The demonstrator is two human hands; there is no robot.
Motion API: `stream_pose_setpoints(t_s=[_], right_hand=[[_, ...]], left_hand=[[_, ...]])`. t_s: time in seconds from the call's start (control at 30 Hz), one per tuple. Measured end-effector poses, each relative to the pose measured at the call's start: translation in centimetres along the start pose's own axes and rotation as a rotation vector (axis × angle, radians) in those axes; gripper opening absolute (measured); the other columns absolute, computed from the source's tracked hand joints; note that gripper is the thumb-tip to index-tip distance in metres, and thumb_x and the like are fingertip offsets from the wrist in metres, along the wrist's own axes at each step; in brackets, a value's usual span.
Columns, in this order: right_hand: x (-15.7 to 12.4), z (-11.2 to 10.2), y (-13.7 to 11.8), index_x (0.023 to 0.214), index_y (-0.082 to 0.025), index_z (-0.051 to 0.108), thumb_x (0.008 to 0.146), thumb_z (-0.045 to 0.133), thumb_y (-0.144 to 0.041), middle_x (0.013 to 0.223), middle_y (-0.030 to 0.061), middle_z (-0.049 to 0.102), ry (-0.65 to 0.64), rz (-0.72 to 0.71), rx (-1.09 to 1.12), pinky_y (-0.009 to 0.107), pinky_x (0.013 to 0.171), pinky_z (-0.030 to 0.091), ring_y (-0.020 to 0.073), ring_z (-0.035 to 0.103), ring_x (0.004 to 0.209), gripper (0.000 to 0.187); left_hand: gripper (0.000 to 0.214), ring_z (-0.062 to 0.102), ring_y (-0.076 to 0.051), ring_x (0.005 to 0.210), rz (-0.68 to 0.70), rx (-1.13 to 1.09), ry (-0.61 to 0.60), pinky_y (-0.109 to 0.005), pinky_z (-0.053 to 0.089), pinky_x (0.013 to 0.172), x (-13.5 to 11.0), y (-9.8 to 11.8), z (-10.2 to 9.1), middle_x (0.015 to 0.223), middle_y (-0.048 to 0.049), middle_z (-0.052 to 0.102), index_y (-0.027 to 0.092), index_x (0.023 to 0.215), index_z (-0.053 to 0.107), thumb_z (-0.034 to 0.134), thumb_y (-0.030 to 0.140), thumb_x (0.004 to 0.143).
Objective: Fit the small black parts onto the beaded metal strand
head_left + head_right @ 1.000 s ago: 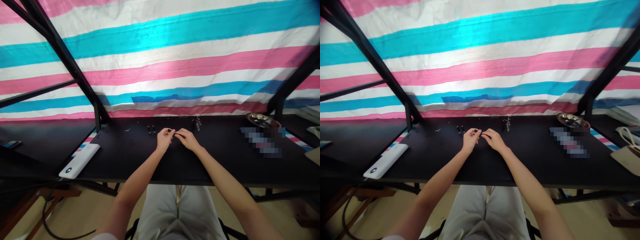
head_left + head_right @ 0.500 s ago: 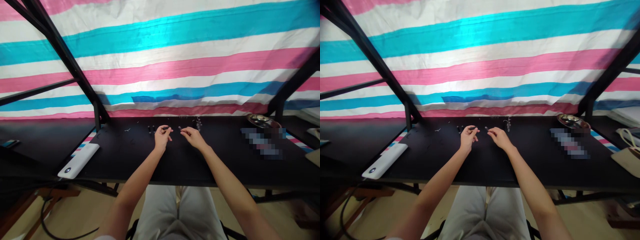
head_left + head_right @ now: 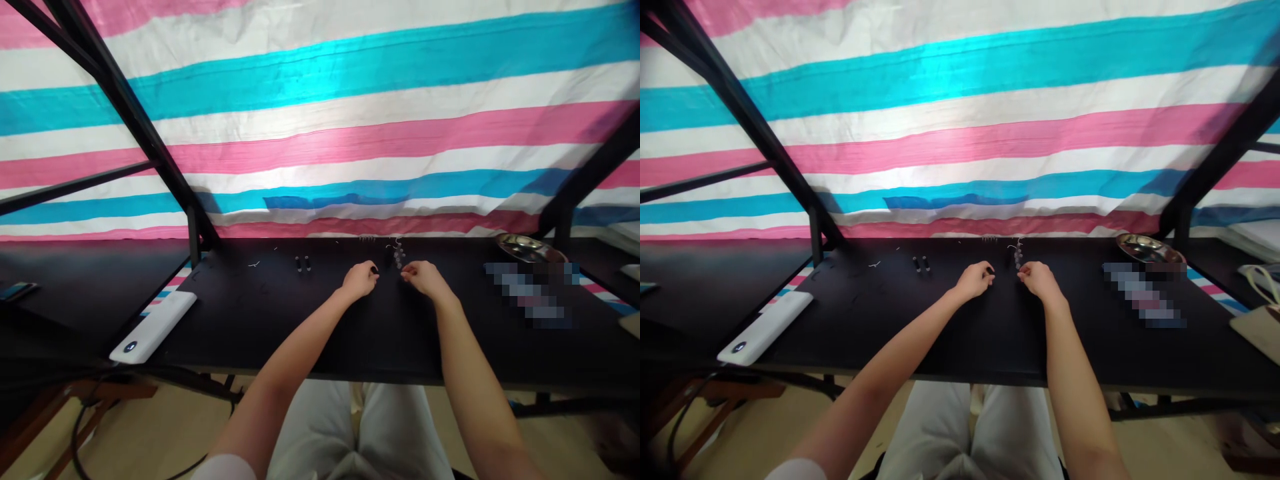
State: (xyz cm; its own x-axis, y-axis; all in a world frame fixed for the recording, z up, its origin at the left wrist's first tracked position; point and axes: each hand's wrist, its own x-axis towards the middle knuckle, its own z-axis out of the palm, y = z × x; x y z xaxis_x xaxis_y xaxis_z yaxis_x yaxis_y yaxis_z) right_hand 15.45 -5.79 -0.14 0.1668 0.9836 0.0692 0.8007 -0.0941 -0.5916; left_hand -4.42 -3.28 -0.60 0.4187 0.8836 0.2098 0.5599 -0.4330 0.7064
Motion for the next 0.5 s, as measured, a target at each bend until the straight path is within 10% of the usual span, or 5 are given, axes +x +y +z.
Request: stream_pose_setpoints(t_s=[0.5], right_hand=[[-0.2,1.1,-0.9,0.090,-0.023,0.071,0.074,0.057,-0.043,0.087,0.0099,0.069,0.073,0.161,-0.238,0.029,0.065,0.044,0.0256,0.064,0.084,0.029]], left_hand=[[0.023,0.062,-0.024,0.090,-0.208,0.380,-0.021,-0.034,0.047,0.074,2.7,3.1,4.2,0.096,-0.0110,0.065,0.017,0.095,0.059,0.049,0.034,0.083]])
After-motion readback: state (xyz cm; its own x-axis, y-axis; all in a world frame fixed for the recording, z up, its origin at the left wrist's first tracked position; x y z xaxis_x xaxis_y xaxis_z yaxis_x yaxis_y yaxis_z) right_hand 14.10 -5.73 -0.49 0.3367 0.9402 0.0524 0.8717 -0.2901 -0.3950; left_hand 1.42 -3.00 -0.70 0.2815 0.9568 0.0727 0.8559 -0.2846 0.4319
